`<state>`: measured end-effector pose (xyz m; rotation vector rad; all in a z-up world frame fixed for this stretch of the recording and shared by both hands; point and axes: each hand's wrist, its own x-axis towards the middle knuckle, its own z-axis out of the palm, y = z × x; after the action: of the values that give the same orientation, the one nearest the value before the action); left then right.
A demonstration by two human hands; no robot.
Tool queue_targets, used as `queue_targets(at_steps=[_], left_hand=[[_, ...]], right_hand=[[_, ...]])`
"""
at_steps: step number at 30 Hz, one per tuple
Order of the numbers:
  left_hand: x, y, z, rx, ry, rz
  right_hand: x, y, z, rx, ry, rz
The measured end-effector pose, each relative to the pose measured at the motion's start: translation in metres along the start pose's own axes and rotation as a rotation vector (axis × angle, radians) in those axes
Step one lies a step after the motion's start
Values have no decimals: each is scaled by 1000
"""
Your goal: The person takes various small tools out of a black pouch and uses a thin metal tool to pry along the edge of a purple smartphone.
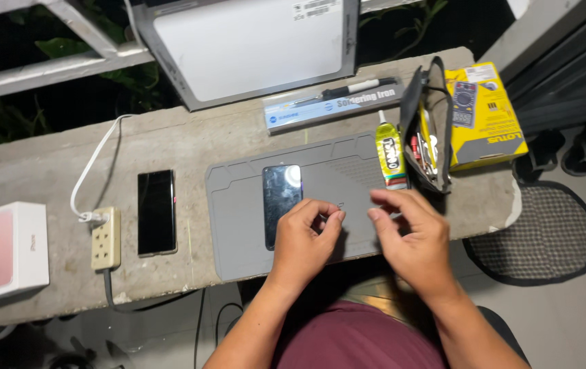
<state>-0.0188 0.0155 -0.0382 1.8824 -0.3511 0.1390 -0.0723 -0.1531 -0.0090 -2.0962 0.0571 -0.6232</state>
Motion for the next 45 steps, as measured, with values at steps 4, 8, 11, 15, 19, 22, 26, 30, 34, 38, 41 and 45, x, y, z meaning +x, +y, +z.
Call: queue_targets(at_steps=[4,8,11,15,19,22,26,30,34,38,41,45], left_hand=[[-6,1,-7,19,8,-31],[-12,3,-16,63,-10,-12],[-16,3,-23,96,-15,-2],[-22,2,-31,101,18,-2],[-26,-2,-52,111,104,-8],[-33,-12,-67,206,183,-6],[-31,-13,-60,508,268,22],[-13,11,-35,624,147,-140],[1,-11,-25,734,119,-217],[13,-20,-33,590,-13,-470],[15,-19,-37,524,-96,-536],[8,-12,-42,309,-47,-529]], right_hand=[[-2,1,21,96,-110,25],[-1,-2,34,136,-185,28],[-2,0,41,138,-219,33],[-7,10,52,139,-226,98],[-6,19,68,362,-208,319],[-2,19,77,469,-147,424],[4,27,88,518,-113,448],[4,43,101,543,-93,398],[3,40,98,514,-103,361],[0,38,97,499,-95,347],[-1,35,98,501,-88,341],[-3,40,100,516,-59,322]])
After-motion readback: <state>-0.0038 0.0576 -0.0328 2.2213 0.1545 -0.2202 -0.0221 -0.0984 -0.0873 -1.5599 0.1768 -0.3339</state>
